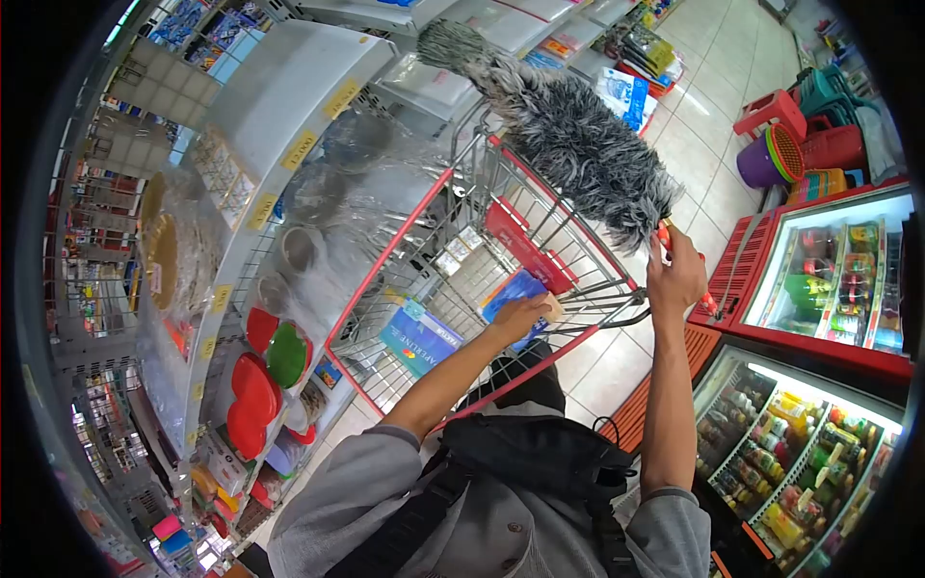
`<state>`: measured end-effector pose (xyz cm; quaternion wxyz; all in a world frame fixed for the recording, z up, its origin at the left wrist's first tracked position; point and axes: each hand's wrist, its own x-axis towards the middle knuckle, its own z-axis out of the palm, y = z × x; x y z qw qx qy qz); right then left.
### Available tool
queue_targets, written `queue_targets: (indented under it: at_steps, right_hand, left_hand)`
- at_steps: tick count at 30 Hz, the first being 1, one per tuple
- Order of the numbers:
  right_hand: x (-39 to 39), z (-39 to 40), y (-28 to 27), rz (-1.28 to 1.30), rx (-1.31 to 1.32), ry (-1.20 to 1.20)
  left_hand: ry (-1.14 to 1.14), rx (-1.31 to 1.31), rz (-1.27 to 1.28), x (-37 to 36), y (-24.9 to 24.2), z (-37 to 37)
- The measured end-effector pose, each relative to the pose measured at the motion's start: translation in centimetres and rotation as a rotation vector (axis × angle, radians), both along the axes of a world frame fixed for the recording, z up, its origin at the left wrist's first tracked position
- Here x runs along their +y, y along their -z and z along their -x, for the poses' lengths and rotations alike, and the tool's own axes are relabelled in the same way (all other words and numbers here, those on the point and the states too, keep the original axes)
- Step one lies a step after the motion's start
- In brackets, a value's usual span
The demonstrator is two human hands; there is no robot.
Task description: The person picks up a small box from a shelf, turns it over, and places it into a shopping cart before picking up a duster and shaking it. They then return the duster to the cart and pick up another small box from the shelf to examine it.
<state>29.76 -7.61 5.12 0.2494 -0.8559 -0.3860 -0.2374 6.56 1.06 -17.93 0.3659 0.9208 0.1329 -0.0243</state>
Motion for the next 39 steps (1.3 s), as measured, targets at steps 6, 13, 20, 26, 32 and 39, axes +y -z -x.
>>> queue_targets:
  at_steps: [6,13,20,26,32,39]
  right_hand:
    - [0.2,-0.3,-0.1,0.000,0.000,-0.013]
    - [0.2,-0.5,0.2,-0.019,0.008,-0.025]
    - [0.1,-0.7,0.4,-0.065,-0.010,-0.066]
    - [-0.3,-0.5,0.7,-0.049,-0.005,-0.036]
    - [-0.4,0.5,0.0,-0.049,0.088,-0.024]
    - [-0.6,0.8,0.0,-0.087,0.063,-0.097]
  left_hand:
    - [0.116,0.027,-0.505,-1.5,2.6,-3.0]
    - [0.113,0.185,-0.619,-2.6,4.1,-0.8]
    - [-0.411,0.161,0.026,-1.2,2.3,5.2]
    - [-0.604,-0.177,0.943,0.5,-6.1,11.6]
    - [-0.675,-0.500,1.377,2.6,-13.9,13.5]
    - [-0.708,-0.780,1.435,4.9,-20.1,14.8]
